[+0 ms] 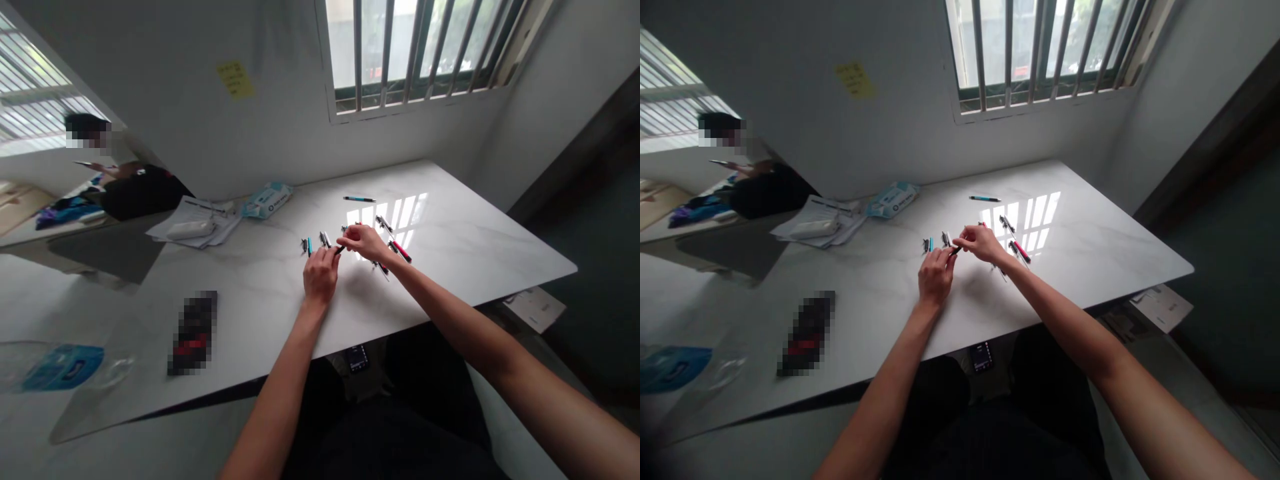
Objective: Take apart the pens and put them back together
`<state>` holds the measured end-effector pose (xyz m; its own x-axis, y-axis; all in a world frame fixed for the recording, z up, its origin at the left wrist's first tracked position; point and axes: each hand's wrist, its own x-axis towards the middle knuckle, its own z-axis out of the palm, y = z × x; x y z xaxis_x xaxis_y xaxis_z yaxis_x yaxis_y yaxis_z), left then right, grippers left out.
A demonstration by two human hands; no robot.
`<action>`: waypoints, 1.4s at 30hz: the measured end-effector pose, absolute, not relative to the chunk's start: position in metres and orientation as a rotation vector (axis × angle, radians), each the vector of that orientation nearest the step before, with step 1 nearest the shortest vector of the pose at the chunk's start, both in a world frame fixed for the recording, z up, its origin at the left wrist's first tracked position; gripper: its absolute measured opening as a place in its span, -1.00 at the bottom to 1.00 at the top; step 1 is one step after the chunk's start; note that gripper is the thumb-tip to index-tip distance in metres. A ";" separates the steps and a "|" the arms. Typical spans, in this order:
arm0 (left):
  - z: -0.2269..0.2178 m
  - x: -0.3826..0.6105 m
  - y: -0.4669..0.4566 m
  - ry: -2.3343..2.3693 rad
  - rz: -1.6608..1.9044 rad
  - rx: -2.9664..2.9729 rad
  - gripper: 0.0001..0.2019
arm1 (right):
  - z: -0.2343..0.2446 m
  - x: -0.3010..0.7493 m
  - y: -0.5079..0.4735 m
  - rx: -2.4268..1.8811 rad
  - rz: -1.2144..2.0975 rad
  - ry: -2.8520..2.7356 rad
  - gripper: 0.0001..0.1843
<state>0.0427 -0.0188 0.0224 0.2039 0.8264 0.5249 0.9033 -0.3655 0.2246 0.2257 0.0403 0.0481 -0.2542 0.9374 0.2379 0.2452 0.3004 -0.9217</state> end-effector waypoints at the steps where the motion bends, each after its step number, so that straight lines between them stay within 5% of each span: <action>1: 0.021 0.043 -0.022 -1.689 -0.895 -2.318 -0.63 | 0.045 0.225 0.038 -1.062 1.029 -1.689 -0.43; 16: 0.016 0.040 -0.030 -1.766 -0.965 -2.457 -0.61 | 0.030 0.229 0.008 -0.743 0.981 -1.599 -0.64; 25: 0.023 0.044 -0.036 -1.724 -1.039 -2.505 -0.62 | 0.027 0.228 0.005 -0.860 0.936 -1.561 -0.41; 42: 0.019 0.044 -0.034 -1.732 -1.084 -2.447 -0.64 | 0.026 0.229 0.000 -0.947 1.010 -1.501 -0.37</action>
